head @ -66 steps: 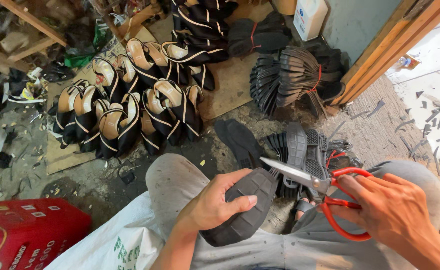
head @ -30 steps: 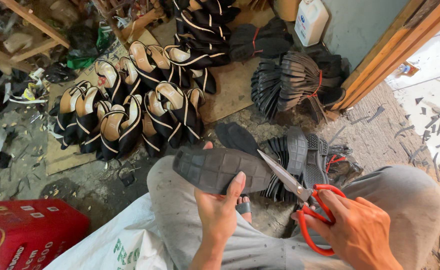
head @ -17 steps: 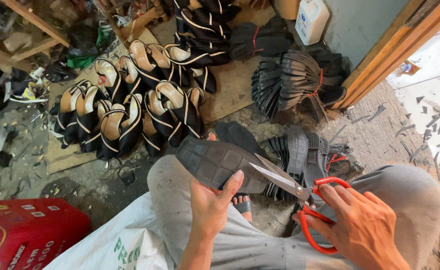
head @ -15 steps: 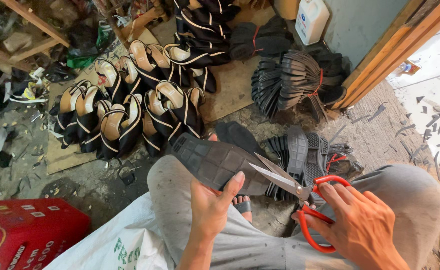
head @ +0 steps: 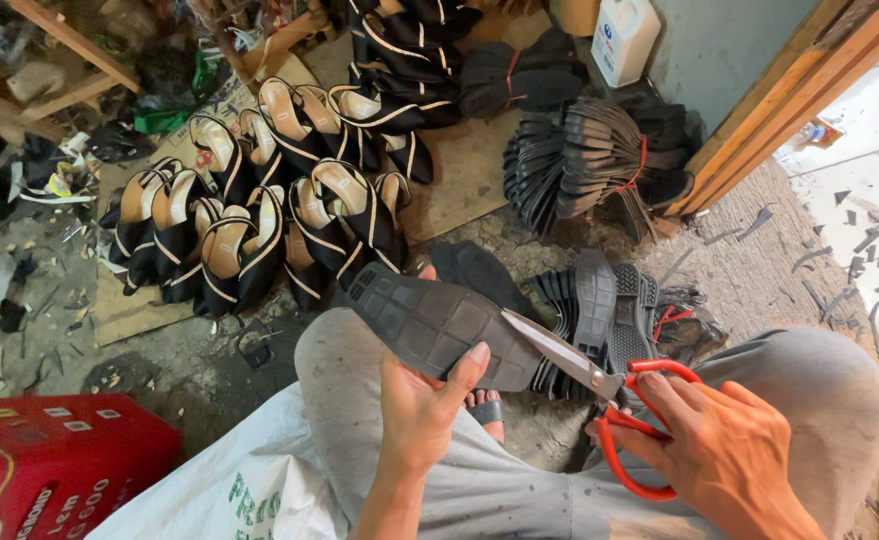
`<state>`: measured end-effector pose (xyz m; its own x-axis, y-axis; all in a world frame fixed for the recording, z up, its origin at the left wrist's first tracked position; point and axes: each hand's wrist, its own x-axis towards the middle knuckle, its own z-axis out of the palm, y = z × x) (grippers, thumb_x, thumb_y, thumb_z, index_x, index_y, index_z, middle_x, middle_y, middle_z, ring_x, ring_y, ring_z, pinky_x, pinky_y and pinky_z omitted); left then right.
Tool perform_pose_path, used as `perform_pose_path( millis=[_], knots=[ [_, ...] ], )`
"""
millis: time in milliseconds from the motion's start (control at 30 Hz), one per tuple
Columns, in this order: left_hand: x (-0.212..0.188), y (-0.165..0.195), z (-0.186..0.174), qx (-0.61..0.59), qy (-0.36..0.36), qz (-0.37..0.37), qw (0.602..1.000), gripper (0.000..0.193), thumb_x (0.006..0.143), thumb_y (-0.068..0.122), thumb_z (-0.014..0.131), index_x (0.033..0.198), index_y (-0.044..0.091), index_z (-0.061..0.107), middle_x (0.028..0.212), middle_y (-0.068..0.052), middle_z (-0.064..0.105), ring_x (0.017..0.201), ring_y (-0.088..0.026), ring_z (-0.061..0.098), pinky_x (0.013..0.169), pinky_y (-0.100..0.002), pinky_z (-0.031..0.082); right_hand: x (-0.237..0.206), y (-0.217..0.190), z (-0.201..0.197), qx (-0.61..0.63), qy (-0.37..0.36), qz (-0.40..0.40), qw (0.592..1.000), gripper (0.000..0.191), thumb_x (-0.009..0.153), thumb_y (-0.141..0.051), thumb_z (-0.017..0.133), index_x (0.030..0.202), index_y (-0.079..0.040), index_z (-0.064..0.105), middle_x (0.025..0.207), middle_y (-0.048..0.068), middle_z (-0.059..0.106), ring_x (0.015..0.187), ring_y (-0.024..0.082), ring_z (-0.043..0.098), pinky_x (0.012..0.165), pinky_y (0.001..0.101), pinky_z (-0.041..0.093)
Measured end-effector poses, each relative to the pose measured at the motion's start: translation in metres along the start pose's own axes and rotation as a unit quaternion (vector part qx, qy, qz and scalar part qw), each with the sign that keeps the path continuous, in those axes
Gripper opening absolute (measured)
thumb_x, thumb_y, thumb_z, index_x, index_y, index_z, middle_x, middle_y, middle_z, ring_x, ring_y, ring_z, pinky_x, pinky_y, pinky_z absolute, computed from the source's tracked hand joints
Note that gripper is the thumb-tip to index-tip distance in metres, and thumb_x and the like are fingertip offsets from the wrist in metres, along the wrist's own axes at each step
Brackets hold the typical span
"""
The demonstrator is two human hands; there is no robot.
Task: The person sits on the floor and uses red-handled scissors to trim the edges of black rubber shoe soles. They pick up a sole, cut along its perimeter, and place it down, repeating this process for several soles.
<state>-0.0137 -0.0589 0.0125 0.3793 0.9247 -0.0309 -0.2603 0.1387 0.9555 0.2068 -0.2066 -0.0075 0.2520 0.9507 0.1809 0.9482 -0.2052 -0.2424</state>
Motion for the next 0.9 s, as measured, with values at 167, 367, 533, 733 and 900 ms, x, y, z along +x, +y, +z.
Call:
perform_pose_path(
  millis=[167, 367, 533, 733, 900],
  knots=[
    [-0.001, 0.001, 0.000, 0.007, -0.013, 0.013, 1.000, 0.088, 0.086, 0.002, 0.075, 0.161, -0.002, 0.029, 0.111, -0.005, 0.065, 0.093, -0.009, 0.062, 0.087, -0.026, 0.054, -0.002, 0.001, 0.000, -0.009, 0.028, -0.019, 0.999, 0.057, 0.066, -0.064, 0.078, 0.102, -0.020, 0.071, 0.078, -0.001, 0.070, 0.063, 0.021, 0.063, 0.060, 0.0325, 0.044],
    [-0.002, 0.005, 0.004, 0.008, -0.012, -0.011, 1.000, 0.089, 0.082, 0.005, 0.076, 0.159, 0.000, 0.030, 0.108, -0.005, 0.065, 0.089, -0.010, 0.062, 0.077, -0.026, 0.056, 0.004, -0.005, -0.005, -0.002, -0.007, 0.013, 1.000, 0.058, 0.063, -0.060, 0.085, 0.103, -0.019, 0.073, 0.076, 0.001, 0.071, 0.058, 0.024, 0.063, 0.057, 0.0347, 0.046],
    [-0.003, 0.009, 0.007, 0.021, -0.021, -0.020, 0.999, 0.091, 0.082, 0.005, 0.076, 0.159, 0.000, 0.029, 0.110, -0.005, 0.066, 0.091, -0.010, 0.063, 0.081, -0.027, 0.056, 0.007, -0.007, -0.008, 0.013, 0.030, -0.007, 0.999, 0.058, 0.062, -0.058, 0.085, 0.102, -0.018, 0.073, 0.076, 0.002, 0.072, 0.057, 0.024, 0.061, 0.056, 0.0348, 0.045],
    [-0.005, 0.009, 0.007, 0.033, -0.036, -0.028, 0.998, 0.092, 0.083, 0.005, 0.076, 0.162, 0.000, 0.028, 0.106, -0.004, 0.066, 0.090, -0.010, 0.063, 0.085, -0.028, 0.055, 0.009, -0.008, -0.008, -0.003, -0.014, 0.023, 1.000, 0.057, 0.062, -0.058, 0.086, 0.103, -0.020, 0.074, 0.072, 0.001, 0.071, 0.055, 0.024, 0.060, 0.056, 0.0354, 0.045],
    [-0.004, 0.013, 0.008, 0.045, -0.048, -0.033, 0.997, 0.091, 0.082, 0.005, 0.074, 0.160, 0.001, 0.028, 0.112, -0.004, 0.069, 0.094, -0.010, 0.065, 0.082, -0.027, 0.056, 0.010, -0.008, -0.009, 0.022, 0.042, -0.025, 0.999, 0.057, 0.063, -0.057, 0.084, 0.101, -0.017, 0.073, 0.074, 0.002, 0.072, 0.056, 0.024, 0.061, 0.055, 0.0354, 0.044]
  ],
)
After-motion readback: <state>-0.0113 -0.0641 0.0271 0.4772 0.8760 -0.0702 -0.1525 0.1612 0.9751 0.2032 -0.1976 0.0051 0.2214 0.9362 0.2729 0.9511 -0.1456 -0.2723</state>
